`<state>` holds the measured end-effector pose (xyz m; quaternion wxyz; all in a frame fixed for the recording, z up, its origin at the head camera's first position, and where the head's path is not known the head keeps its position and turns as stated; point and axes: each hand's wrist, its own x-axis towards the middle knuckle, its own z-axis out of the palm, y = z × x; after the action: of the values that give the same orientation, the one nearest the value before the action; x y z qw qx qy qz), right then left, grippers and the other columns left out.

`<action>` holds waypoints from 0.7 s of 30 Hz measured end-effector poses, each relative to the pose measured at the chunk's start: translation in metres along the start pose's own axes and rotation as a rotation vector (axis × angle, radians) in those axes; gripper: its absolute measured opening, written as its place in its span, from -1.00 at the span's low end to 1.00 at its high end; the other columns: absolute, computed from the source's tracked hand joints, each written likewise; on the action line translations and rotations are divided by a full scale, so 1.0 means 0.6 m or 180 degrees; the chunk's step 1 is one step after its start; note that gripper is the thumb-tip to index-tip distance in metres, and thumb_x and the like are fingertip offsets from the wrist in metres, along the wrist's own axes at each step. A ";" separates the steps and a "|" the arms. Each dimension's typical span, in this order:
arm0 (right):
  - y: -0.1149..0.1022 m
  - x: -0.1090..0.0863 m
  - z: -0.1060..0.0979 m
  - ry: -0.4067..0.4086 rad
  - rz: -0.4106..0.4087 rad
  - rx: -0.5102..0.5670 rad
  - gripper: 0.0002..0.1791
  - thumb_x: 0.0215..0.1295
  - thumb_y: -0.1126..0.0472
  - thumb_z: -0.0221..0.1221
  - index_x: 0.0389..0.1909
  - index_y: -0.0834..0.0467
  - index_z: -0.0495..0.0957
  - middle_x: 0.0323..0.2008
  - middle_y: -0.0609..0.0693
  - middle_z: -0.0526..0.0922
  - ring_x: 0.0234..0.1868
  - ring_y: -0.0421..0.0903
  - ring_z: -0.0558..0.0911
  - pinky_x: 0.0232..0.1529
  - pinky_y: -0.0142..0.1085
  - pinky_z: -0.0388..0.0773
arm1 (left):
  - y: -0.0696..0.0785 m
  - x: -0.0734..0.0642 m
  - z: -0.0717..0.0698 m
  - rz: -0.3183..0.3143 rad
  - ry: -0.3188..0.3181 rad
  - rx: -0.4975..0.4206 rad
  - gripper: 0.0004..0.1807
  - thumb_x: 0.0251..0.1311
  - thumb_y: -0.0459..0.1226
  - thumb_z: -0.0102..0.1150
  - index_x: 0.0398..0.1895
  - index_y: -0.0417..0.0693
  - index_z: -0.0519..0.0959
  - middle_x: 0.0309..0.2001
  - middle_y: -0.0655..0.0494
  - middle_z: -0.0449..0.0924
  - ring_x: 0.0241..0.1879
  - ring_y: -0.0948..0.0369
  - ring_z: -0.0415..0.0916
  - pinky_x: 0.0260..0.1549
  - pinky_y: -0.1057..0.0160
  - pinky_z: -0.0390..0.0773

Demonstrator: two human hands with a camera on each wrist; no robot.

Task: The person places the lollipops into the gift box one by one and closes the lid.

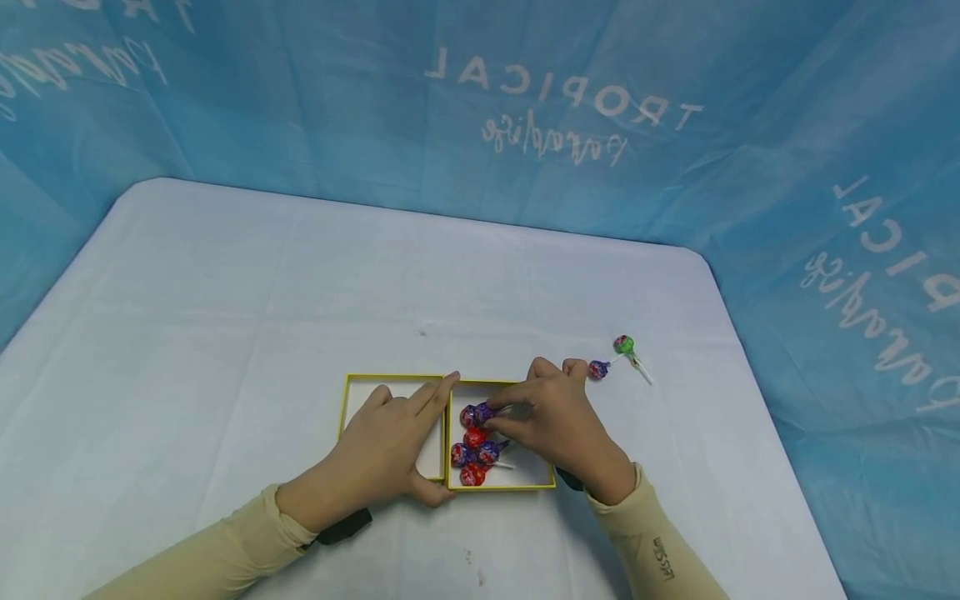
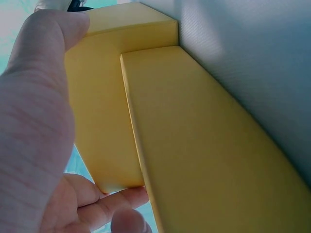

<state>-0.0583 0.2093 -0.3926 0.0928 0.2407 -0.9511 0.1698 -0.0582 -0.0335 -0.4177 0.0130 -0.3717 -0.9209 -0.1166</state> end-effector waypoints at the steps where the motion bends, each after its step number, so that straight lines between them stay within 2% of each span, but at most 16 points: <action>1: 0.000 -0.001 0.000 0.0002 0.0017 -0.0026 -0.80 -0.12 -0.04 0.59 -0.42 -0.21 0.82 -0.69 -0.40 0.42 -0.45 -0.30 0.21 -0.15 0.02 -0.03 | 0.000 0.000 0.000 0.0006 0.0006 -0.0002 0.48 -0.42 0.51 0.36 0.57 -0.15 0.12 0.30 0.09 0.52 -0.36 0.31 0.57 -0.30 0.24 0.22; 8: 0.002 -0.003 0.007 -0.0055 0.0137 -0.0180 -0.81 -0.15 -0.04 0.60 -0.45 -0.22 0.82 -0.68 -0.41 0.47 -0.45 -0.29 0.21 -0.15 0.01 -0.01 | 0.001 0.001 -0.001 0.0000 -0.0022 -0.0014 0.48 -0.42 0.50 0.36 0.57 -0.14 0.12 0.32 0.08 0.50 -0.31 0.30 0.60 -0.29 0.24 0.22; 21: -0.004 -0.004 0.012 -0.0045 0.0171 -0.0318 -0.80 -0.17 -0.05 0.61 -0.47 -0.24 0.81 -0.63 -0.43 0.59 -0.44 -0.29 0.20 -0.17 -0.03 0.00 | 0.001 0.002 -0.001 -0.0039 -0.0107 -0.0001 0.49 -0.41 0.51 0.35 0.58 -0.14 0.09 0.33 0.06 0.49 -0.32 0.27 0.61 -0.27 0.22 0.24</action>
<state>-0.0558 0.2057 -0.3989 0.0934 0.2114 -0.9651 0.1229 -0.0585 -0.0327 -0.4166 -0.0033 -0.3679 -0.9233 -0.1106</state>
